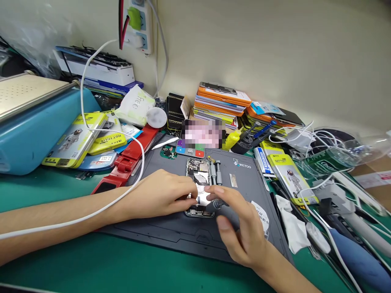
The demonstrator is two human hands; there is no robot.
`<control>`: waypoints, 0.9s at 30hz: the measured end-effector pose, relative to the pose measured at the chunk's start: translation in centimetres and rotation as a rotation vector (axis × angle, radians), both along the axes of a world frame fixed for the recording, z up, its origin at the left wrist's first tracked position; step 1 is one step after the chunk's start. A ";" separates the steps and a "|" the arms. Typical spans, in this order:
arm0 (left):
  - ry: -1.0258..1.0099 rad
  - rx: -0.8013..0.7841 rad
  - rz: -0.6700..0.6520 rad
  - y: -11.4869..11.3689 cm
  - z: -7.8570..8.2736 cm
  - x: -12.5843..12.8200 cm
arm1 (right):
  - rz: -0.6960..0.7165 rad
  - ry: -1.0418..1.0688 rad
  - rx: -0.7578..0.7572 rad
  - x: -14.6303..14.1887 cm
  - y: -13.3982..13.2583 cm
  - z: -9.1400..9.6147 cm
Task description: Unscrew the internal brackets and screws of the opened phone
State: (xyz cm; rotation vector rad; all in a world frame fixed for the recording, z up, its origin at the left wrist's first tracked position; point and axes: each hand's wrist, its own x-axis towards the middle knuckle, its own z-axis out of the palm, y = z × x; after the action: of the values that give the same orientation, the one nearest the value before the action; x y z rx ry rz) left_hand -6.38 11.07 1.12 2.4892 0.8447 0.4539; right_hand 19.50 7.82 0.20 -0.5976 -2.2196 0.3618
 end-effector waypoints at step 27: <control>-0.134 -0.192 -0.066 0.0 0.3 0.0 | -0.075 0.220 -0.150 -0.5 -0.9 -1.2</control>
State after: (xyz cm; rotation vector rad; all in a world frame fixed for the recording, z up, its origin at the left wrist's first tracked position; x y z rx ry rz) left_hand -6.41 11.09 1.39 2.2756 0.7159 0.4867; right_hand 18.95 6.92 -0.96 -0.6850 -1.9663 0.5326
